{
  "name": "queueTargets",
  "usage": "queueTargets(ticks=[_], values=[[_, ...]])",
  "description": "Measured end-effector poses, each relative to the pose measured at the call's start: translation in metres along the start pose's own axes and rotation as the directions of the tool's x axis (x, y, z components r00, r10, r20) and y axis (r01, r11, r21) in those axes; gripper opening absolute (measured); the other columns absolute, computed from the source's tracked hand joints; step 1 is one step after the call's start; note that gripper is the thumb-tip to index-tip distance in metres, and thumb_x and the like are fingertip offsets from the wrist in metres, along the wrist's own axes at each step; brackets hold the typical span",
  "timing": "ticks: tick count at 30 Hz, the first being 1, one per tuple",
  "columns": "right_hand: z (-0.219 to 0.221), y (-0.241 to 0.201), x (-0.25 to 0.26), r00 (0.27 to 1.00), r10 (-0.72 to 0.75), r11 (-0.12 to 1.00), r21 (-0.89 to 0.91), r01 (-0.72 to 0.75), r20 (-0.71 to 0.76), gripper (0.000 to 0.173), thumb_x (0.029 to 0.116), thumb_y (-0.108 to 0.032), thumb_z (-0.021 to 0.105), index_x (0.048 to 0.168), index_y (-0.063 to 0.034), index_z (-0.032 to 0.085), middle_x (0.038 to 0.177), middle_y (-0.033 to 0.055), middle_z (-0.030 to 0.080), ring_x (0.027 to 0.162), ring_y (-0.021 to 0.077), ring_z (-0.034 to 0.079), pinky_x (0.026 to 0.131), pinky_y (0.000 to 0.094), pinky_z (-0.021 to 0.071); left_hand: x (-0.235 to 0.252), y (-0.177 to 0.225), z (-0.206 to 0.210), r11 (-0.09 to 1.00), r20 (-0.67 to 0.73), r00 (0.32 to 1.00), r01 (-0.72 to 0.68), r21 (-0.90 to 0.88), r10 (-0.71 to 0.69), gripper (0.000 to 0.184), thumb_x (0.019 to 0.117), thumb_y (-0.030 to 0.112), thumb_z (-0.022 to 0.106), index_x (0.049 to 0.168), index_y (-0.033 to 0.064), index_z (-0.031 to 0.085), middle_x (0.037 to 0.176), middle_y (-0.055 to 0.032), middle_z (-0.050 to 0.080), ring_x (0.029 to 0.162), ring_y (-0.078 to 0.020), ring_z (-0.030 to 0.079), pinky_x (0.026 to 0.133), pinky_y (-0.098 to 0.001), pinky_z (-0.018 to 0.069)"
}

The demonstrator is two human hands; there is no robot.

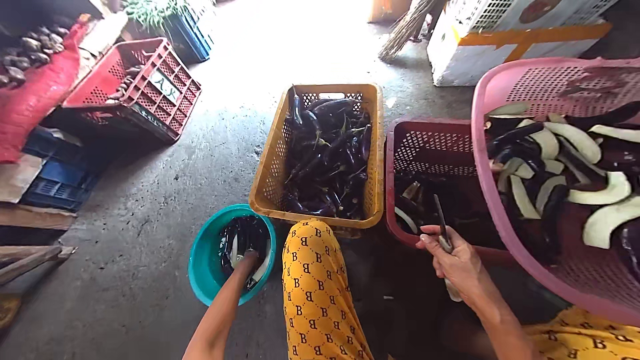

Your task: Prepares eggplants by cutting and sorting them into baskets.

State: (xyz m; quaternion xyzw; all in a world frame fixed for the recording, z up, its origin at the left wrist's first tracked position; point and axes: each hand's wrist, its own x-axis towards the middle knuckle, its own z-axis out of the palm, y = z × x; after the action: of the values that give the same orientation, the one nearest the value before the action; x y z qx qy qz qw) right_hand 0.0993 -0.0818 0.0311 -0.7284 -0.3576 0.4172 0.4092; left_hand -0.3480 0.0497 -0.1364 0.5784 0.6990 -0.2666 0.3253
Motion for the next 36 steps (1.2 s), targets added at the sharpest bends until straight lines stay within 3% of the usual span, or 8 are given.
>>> queueTargets(ticks=[3,8,13,17,24,27,31,36], values=[[-0.004,-0.001,0.0,1.0,0.0,1.0,-0.008,0.0,0.013,0.024,0.1044,-0.012,0.056,0.126,-0.0025,0.058,0.084,-0.0014,0.067,0.048,-0.0017,0.046,0.044,0.0151,0.0377,0.002,-0.017,-0.026,0.986,-0.017,0.986,-0.165,-0.019,0.165,0.042,0.0978,0.006,0.064,0.135,-0.0126,0.055,0.141,-0.0342,0.053,0.136,-0.0473,0.048,0.115,-0.0592,0.0355],[-0.005,0.001,0.0,0.997,-0.009,0.989,-0.144,0.02,0.075,0.025,0.103,-0.016,0.06,0.125,-0.0036,0.061,0.091,0.0026,0.067,0.058,0.0032,0.051,0.053,0.022,0.0428,-0.019,-0.013,-0.089,0.998,-0.064,0.996,-0.062,-0.02,0.061,0.032,0.103,0.016,0.058,0.122,-0.0083,0.066,0.119,-0.0338,0.065,0.11,-0.0494,0.064,0.097,-0.0655,0.0486],[-0.004,0.002,0.001,0.991,0.026,0.966,-0.258,0.009,0.131,0.028,0.1041,-0.02,0.06,0.127,-0.0033,0.061,0.096,0.0081,0.068,0.064,0.012,0.055,0.061,0.0325,0.0474,-0.097,0.1,-0.177,0.992,-0.413,0.905,-0.068,0.103,0.105,0.038,0.1091,0.018,0.044,0.125,-0.0123,0.061,0.13,-0.0354,0.06,0.128,-0.0501,0.054,0.106,-0.0639,0.0403],[-0.004,0.003,0.003,0.991,0.018,0.959,-0.283,0.021,0.133,0.029,0.1042,-0.022,0.06,0.126,-0.004,0.061,0.097,0.0097,0.068,0.07,0.0154,0.06,0.065,0.0355,0.0496,-0.022,0.167,-0.188,0.925,-0.563,0.756,-0.376,0.042,0.333,0.035,0.1072,0.022,0.05,0.118,-0.0078,0.065,0.118,-0.0331,0.065,0.116,-0.0513,0.061,0.099,-0.0677,0.0453],[-0.008,-0.003,0.002,0.993,0.012,0.956,-0.293,0.023,0.119,0.033,0.1042,-0.025,0.06,0.129,-0.0036,0.062,0.103,0.0143,0.07,0.088,0.0252,0.068,0.081,0.0456,0.0538,0.094,0.23,-0.153,0.947,-0.425,0.856,-0.322,0.007,0.294,0.069,0.1062,0.025,0.053,0.159,-0.0059,0.02,0.155,-0.0371,0.034,0.144,-0.055,0.033,0.113,-0.0699,0.0292],[-0.006,-0.002,0.003,0.991,0.012,0.956,-0.291,0.028,0.136,0.034,0.1039,-0.025,0.061,0.129,-0.0028,0.062,0.103,0.0155,0.07,0.091,0.0278,0.068,0.085,0.0487,0.0536,0.085,0.253,-0.145,0.852,-0.648,0.569,-0.447,0.273,0.506,0.053,0.0979,0.007,0.059,0.145,-0.0107,0.043,0.143,-0.0379,0.047,0.136,-0.0556,0.043,0.106,-0.0704,0.0362],[0.0,0.001,0.003,0.985,0.041,0.94,-0.34,0.018,0.166,0.039,0.1032,-0.029,0.062,0.131,-0.0019,0.062,0.104,0.0198,0.07,0.093,0.0336,0.068,0.086,0.0542,0.0525,0.091,0.302,-0.167,0.597,-0.535,0.308,-0.597,0.535,0.787,0.034,0.1057,0.013,0.05,0.13,-0.0089,0.061,0.137,-0.0326,0.056,0.135,-0.0501,0.048,0.111,-0.0619,0.0377],[0.0,-0.004,0.003,0.982,0.125,0.923,-0.38,-0.063,0.142,0.046,0.1032,-0.036,0.061,0.136,-0.0048,0.059,0.105,0.0204,0.07,0.096,0.0362,0.068,0.087,0.0561,0.0519,0.09,0.362,-0.174,0.758,-0.505,0.565,-0.491,0.43,0.653,0.06,0.1002,0.019,0.064,0.15,-0.0059,0.041,0.141,-0.0321,0.054,0.139,-0.0502,0.044,0.114,-0.0669,0.0293]])
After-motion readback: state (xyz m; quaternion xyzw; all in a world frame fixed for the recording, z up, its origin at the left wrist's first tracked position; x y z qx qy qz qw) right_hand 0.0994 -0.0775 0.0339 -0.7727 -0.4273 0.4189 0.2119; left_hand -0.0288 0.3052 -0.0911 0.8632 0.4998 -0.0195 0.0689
